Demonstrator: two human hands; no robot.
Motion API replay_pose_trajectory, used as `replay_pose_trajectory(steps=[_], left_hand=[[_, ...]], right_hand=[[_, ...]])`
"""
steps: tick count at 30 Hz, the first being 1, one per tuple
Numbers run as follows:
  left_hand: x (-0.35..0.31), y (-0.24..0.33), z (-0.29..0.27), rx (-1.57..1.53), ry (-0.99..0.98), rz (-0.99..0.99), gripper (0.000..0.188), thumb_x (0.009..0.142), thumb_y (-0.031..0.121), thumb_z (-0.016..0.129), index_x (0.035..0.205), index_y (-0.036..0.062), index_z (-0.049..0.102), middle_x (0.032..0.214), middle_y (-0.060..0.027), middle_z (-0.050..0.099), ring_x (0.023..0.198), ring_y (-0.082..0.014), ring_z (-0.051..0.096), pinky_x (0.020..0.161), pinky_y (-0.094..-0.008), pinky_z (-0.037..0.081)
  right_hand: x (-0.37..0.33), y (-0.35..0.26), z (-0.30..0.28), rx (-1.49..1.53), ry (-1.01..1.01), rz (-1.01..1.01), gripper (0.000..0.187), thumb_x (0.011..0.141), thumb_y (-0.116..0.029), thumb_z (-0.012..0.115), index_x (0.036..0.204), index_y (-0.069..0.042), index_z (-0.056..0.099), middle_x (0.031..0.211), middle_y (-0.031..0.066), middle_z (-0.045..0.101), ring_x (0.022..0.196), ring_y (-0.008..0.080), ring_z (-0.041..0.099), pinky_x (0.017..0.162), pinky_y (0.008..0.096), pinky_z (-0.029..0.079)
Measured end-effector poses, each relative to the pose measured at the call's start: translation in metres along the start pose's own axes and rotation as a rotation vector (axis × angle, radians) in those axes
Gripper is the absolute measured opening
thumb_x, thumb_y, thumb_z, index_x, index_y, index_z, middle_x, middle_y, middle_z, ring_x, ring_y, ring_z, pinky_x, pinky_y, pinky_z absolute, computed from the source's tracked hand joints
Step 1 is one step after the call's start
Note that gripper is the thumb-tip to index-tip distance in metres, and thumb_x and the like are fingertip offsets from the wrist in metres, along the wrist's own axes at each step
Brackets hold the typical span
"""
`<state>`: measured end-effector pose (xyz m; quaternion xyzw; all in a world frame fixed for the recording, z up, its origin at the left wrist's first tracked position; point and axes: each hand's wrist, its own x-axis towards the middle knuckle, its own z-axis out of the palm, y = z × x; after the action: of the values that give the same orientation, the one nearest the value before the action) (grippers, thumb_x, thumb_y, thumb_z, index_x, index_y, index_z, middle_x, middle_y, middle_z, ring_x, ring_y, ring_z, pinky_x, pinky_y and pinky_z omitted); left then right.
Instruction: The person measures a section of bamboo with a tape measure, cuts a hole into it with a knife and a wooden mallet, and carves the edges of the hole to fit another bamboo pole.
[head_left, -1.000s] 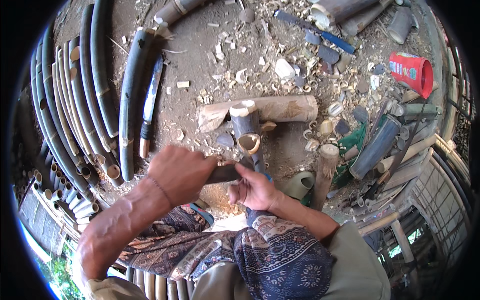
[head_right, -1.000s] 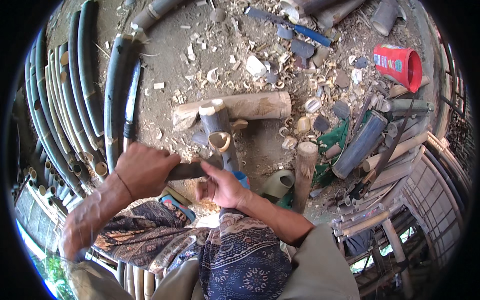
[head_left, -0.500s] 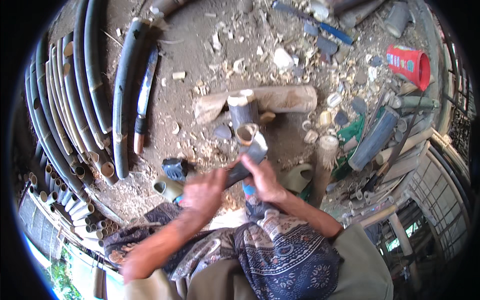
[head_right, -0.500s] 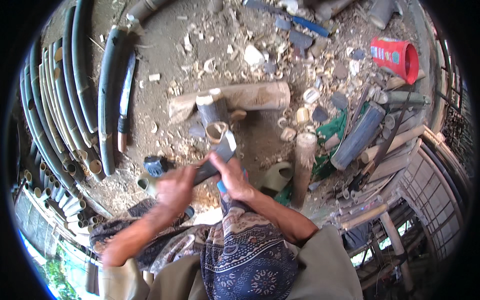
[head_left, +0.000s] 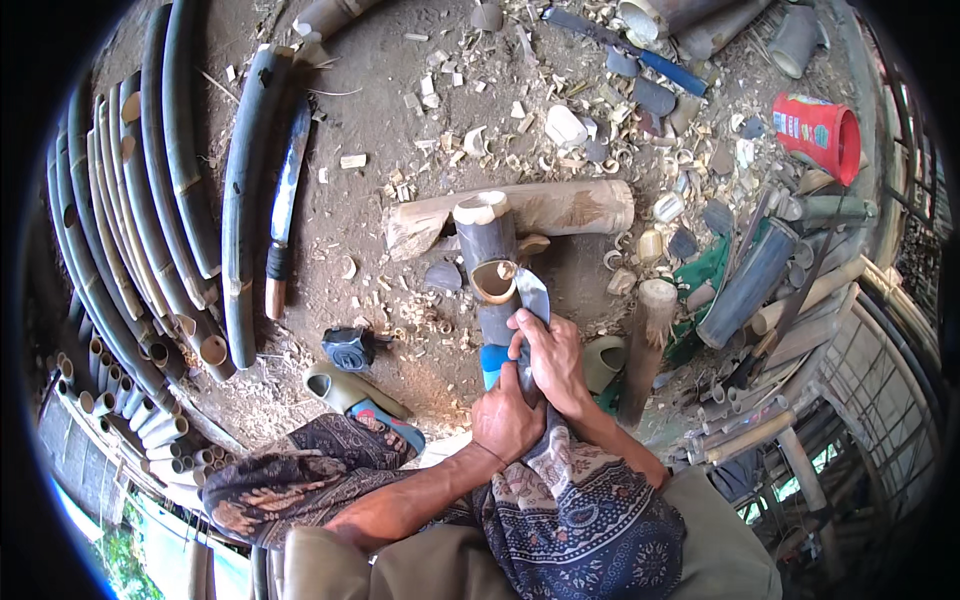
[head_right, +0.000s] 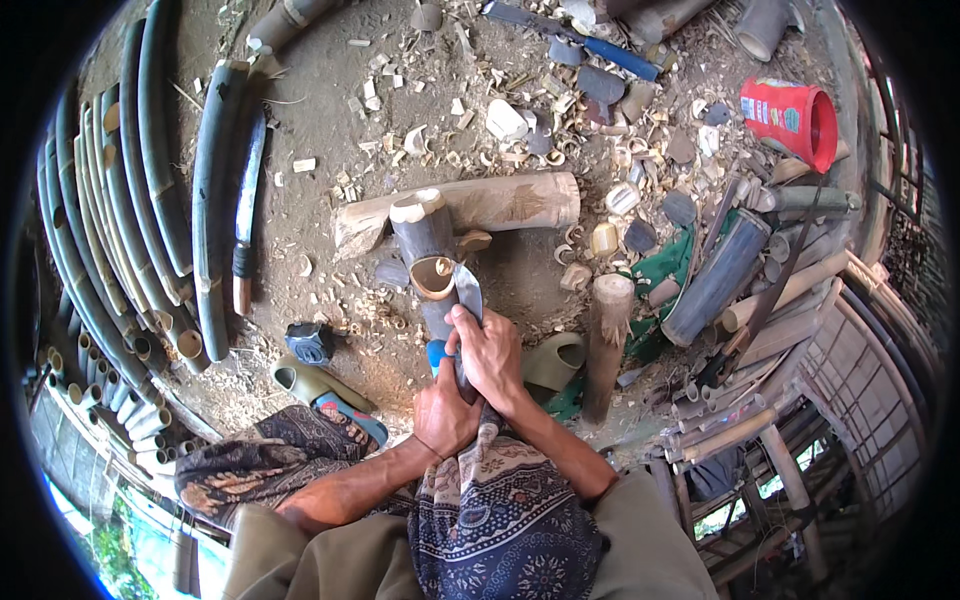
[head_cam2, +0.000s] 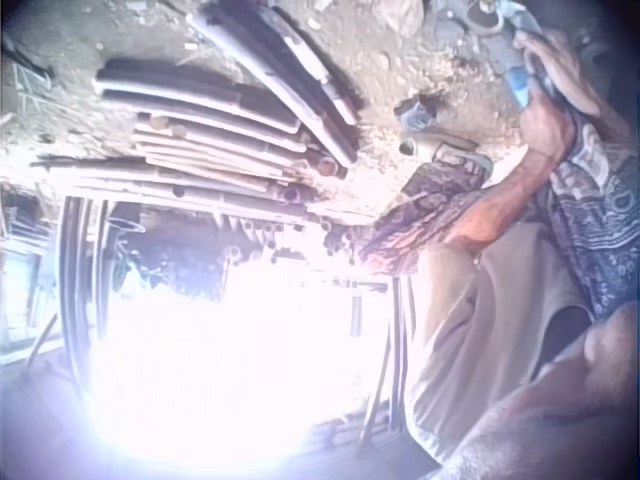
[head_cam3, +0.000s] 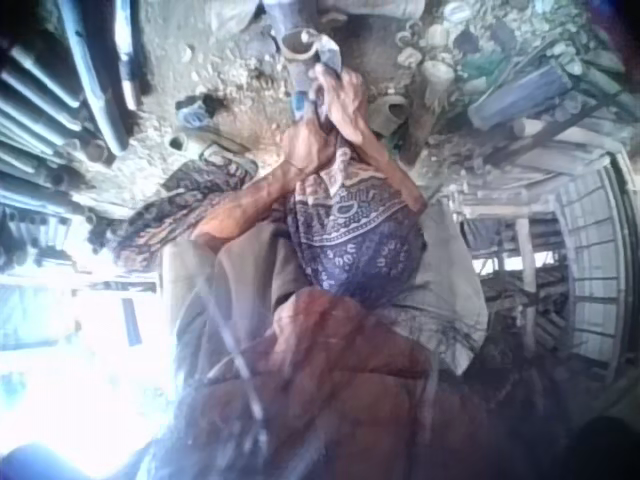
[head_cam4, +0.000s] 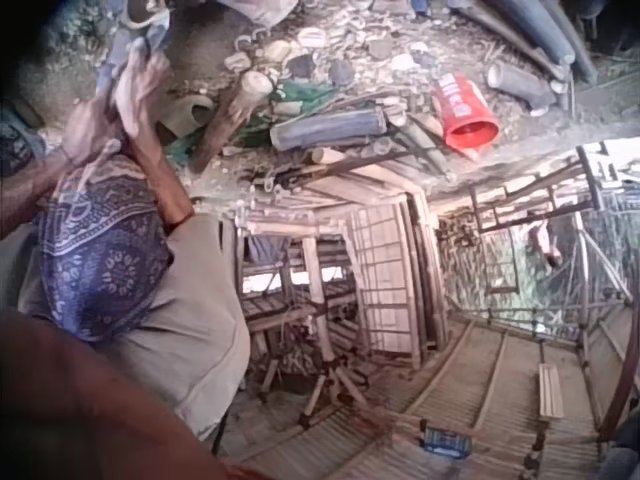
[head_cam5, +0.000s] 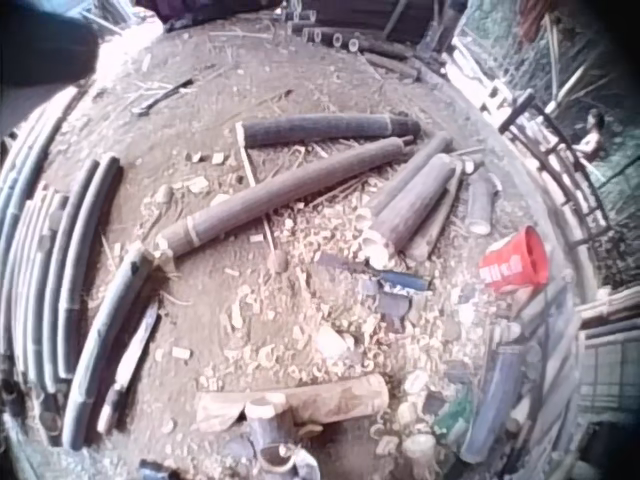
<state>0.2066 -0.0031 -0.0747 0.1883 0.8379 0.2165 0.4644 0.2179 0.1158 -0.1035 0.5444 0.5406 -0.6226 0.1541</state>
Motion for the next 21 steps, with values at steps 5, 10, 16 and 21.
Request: replay_pose_trajectory(steps=[5, 10, 16, 21], left_hand=[[0.040, -0.021, -0.147, 0.873, -0.282, 0.306, 0.030, 0.082, 0.008, 0.065, 0.108, 0.0057, 0.051, 0.083, -0.0070, 0.064, 0.067, -0.0190, 0.066, 0.056, -0.0343, 0.053], [0.089, 0.007, -0.206, 0.786, -0.659, 0.400, 0.017, 0.077, 0.015, 0.063, 0.093, 0.0115, 0.057, 0.075, -0.0070, 0.064, 0.069, -0.0276, 0.067, 0.061, -0.0439, 0.050], [0.020, -0.040, -0.093, 0.229, -0.280, 0.095, 0.035, 0.074, 0.011, 0.065, 0.107, 0.0071, 0.056, 0.074, -0.0173, 0.067, 0.062, -0.0327, 0.068, 0.060, -0.0452, 0.057], [0.011, 0.000, -0.006, -0.167, -0.121, -0.146, 0.072, 0.076, 0.021, 0.070, 0.139, 0.0034, 0.038, 0.071, -0.0262, 0.065, 0.063, -0.0435, 0.065, 0.062, -0.0495, 0.055]], right_hand=[[-0.001, 0.018, 0.033, 0.994, -0.638, 0.332, 0.034, 0.097, -0.038, 0.054, 0.116, -0.010, 0.059, 0.087, 0.0031, 0.067, 0.065, 0.0146, 0.062, 0.054, 0.0248, 0.049], [0.000, -0.001, 0.029, 1.105, -0.793, 0.479, 0.033, 0.096, -0.029, 0.059, 0.120, -0.006, 0.060, 0.078, 0.0058, 0.065, 0.055, 0.0123, 0.057, 0.051, 0.0262, 0.046], [-0.006, -0.015, 0.008, 0.325, -0.282, 0.236, 0.028, 0.092, -0.028, 0.059, 0.095, -0.002, 0.070, 0.069, 0.0050, 0.066, 0.050, 0.0102, 0.055, 0.046, 0.0278, 0.043], [0.001, 0.004, 0.004, -0.204, 0.038, -0.097, 0.037, 0.097, -0.031, 0.050, 0.088, 0.001, 0.067, 0.067, 0.0111, 0.067, 0.060, 0.0209, 0.064, 0.059, 0.0360, 0.049]])
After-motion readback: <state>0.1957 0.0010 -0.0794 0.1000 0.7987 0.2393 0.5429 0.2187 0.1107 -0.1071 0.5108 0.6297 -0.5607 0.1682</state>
